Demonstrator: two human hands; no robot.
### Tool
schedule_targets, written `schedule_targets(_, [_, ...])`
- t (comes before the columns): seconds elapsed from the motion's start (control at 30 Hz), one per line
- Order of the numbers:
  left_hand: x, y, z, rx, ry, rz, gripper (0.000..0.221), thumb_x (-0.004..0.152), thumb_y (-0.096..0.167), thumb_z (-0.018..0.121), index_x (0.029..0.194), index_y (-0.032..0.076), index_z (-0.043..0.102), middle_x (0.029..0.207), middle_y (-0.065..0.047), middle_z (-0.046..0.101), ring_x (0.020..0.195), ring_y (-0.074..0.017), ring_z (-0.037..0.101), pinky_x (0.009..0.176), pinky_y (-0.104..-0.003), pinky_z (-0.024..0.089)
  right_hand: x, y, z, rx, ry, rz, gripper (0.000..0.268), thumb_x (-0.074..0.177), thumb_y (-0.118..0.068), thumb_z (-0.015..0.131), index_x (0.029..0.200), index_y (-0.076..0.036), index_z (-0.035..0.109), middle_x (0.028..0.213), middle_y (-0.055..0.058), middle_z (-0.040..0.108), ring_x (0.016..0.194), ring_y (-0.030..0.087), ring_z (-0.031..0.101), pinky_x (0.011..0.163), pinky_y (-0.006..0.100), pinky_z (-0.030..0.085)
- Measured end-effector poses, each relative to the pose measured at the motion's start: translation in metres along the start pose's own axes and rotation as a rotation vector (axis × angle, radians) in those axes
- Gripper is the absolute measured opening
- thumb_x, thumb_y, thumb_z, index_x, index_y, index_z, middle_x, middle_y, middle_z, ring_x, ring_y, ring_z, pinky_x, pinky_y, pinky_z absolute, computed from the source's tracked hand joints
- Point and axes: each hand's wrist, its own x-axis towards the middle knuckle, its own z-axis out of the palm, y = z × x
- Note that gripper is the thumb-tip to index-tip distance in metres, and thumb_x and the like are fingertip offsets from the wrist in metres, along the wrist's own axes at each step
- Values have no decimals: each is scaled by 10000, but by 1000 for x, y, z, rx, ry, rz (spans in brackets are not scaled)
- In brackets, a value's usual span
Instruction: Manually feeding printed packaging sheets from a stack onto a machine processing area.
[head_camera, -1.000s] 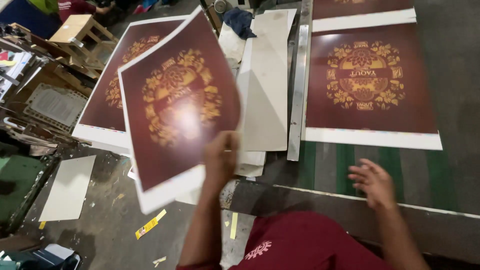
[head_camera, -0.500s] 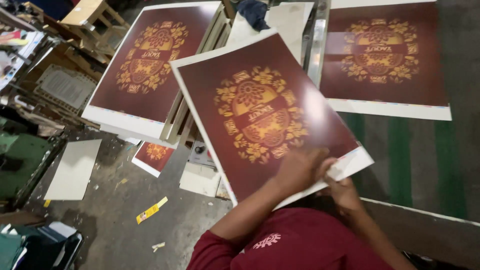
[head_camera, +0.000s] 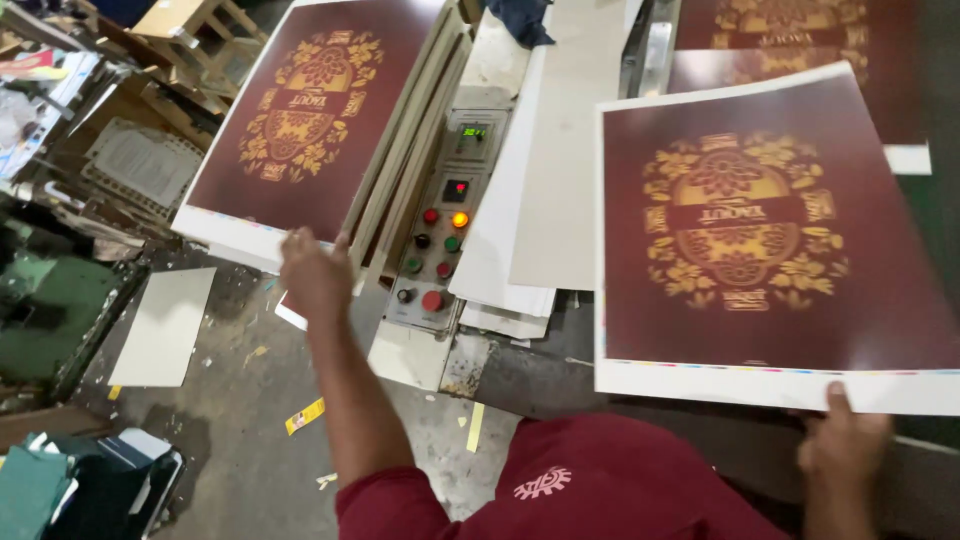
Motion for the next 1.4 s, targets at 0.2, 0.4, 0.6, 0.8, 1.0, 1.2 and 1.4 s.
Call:
schedule_targets(0.2, [23, -32, -29, 99, -368, 55, 756, 925, 642, 703, 1174, -72, 682, 1229, -289, 671, 1119, -452, 647, 903, -530, 511, 7, 8, -69, -34, -63, -125, 412, 1151, 53, 525, 1528, 79, 361, 1344, 219, 580, 1075, 264, 700, 822, 362, 653])
schedule_targets(0.4, [47, -14, -72, 36, -607, -70, 496, 919, 546, 683, 1052, 78, 785, 953, -222, 744, 908, -450, 706, 819, -555, 551, 0, 4, -84, 53, -102, -71, 350, 1144, 53, 505, 1474, 31, 391, 1249, 176, 614, 961, 253, 686, 726, 365, 608])
schedule_targets(0.6, [59, -36, -64, 247, -262, 125, 351, 1086, 366, 621, 933, 85, 766, 830, -228, 725, 751, -439, 701, 675, -539, 549, 8, 22, -62, 24, -29, -4, 290, 1123, 24, 555, 1405, 38, 492, 1151, 151, 656, 933, 241, 700, 694, 345, 627])
schedule_targets(0.8, [58, -13, -79, 263, 41, 254, 318, 1120, 262, 662, 844, 105, 685, 742, -154, 696, 658, -379, 700, 600, -486, 552, 24, 8, -13, -22, -47, 46, 282, 1141, -47, 583, 1397, 25, 490, 1221, 167, 655, 947, 235, 706, 656, 327, 623])
schedule_targets(1.0, [28, 75, -103, -211, 1, 345, 294, 1107, 188, 652, 846, 55, 621, 686, -185, 612, 621, -397, 631, 592, -510, 477, 89, 25, 8, 97, -158, 105, 340, 1142, -113, 572, 1452, -32, 461, 1186, 117, 640, 889, 207, 662, 658, 361, 592])
schedule_targets(1.2, [-26, 138, -91, -700, -259, 352, 221, 1009, 165, 637, 841, 23, 657, 643, -143, 621, 532, -250, 581, 519, -411, 470, 51, -25, 36, -123, -104, 327, 627, 1064, -132, 553, 1606, -70, 244, 1179, 217, 712, 947, 254, 724, 718, 351, 594])
schedule_targets(1.4, [-81, 226, -96, -996, -382, 371, 156, 1019, 158, 666, 955, 19, 690, 739, -200, 660, 633, -340, 677, 565, -404, 504, 3, -6, 75, -306, -530, 393, 561, 991, -246, 599, 1524, -95, 509, 1200, 169, 745, 967, 266, 732, 738, 402, 610])
